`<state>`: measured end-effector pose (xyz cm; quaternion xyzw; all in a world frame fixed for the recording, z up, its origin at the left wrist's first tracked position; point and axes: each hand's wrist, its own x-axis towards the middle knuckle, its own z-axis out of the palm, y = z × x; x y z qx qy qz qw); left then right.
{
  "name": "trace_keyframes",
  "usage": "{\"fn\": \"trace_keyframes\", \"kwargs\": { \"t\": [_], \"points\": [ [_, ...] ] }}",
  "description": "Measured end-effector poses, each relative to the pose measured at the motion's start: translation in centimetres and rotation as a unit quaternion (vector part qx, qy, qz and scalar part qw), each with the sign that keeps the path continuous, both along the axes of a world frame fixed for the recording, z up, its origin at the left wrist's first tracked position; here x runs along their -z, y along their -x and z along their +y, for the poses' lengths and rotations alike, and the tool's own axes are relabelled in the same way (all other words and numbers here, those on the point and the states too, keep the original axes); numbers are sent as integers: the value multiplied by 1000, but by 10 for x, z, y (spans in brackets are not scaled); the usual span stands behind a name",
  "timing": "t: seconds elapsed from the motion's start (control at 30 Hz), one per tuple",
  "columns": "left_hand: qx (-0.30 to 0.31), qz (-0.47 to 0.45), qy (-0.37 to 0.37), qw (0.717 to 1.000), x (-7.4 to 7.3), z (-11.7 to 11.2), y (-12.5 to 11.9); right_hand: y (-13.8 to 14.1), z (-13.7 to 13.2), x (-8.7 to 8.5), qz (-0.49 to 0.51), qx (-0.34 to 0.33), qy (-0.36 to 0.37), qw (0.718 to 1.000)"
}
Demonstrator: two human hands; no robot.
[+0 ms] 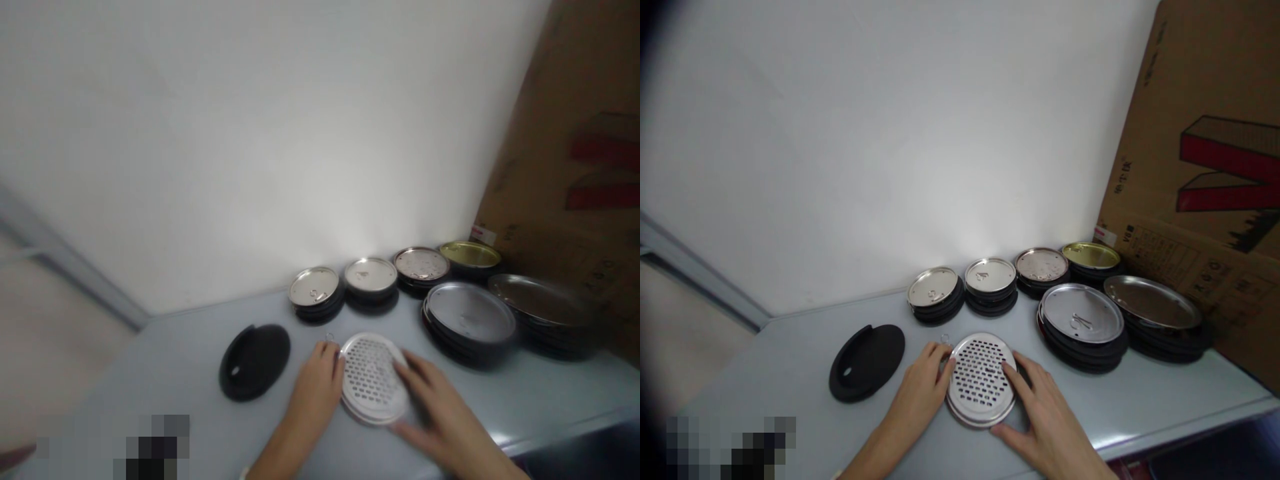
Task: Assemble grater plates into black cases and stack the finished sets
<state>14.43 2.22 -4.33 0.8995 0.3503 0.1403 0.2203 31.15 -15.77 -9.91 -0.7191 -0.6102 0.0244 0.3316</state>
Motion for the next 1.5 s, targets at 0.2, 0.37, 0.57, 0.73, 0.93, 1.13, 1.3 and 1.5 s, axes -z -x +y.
{"fn": "trace_keyframes", "kwargs": {
  "t": [0.2, 0.37, 0.57, 0.73, 0.93, 1.13, 1.3, 1.5],
  "points": [
    [10, 5, 19, 1000, 7, -1, 4, -1, 0, 1, 12, -7, -17, 1000],
    [4, 58, -81, 995, 19, -8, 6, 0, 0, -1, -7, 0, -28, 1000],
    [-5, 117, -161, 980, 17, -15, 6, 2, 0, -4, -29, 2, -12, 999],
    [-102, 141, -198, 965, -15, 26, 44, -2, -3, 4, -46, -16, -31, 998],
    [-254, 263, -119, 923, -24, 92, 123, 1, -1, 30, -53, -79, -64, 993],
    [-178, 185, -58, 965, -10, 81, 149, 6, 1, 36, -126, -94, -66, 985],
    [-148, 168, -44, 974, -14, 55, 140, 3, -1, 41, -179, -109, -75, 975],
    [-126, 149, -99, 976, -19, 42, 131, 11, -4, 55, -125, -84, -105, 983]
  ]
}}
